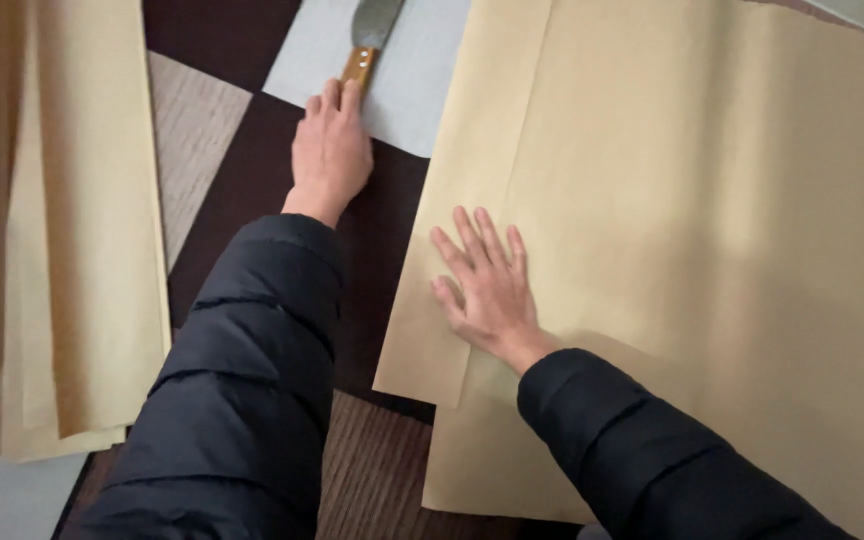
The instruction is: Cutting and folding strips of brown wrapping paper on the floor using a knife.
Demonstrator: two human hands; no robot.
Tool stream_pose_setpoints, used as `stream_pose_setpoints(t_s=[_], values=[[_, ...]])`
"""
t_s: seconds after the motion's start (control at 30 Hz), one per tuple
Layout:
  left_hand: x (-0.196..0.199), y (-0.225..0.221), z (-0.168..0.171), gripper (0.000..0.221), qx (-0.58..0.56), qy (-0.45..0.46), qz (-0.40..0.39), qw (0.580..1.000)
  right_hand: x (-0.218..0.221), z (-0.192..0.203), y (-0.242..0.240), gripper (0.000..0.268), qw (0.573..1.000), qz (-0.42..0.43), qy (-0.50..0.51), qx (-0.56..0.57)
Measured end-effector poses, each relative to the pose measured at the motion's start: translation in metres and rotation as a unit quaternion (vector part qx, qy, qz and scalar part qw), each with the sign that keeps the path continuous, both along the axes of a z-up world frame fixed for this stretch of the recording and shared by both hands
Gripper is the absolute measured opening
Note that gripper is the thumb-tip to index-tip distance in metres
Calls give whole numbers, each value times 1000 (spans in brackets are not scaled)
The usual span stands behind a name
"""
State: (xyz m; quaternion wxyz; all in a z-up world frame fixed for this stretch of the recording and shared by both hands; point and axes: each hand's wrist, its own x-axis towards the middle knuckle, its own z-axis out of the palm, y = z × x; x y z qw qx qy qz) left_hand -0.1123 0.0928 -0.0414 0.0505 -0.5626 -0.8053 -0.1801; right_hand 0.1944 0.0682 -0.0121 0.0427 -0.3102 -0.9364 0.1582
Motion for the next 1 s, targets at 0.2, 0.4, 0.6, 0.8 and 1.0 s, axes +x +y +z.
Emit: stream_pose_setpoints(t_s=[0.2,0.4,0.6,0.8,1.0], values=[[7,-14,3,59,16,42,47,998,0,-1,-1,67,1000,0,28,14],[42,-109,37,108,-233,-77,119,962,3,-18,5,66,999,5,-38,36],[81,-224,45,66,-273,-194,206,919,8,-43,17,63,999,19,-22,24],[123,-310,59,57,-162,-219,247,930,2,-27,26,56,995,-16,-63,-70],[169,-389,50,47,-134,-193,213,948,-2,-37,44,66,990,-44,-69,-115]])
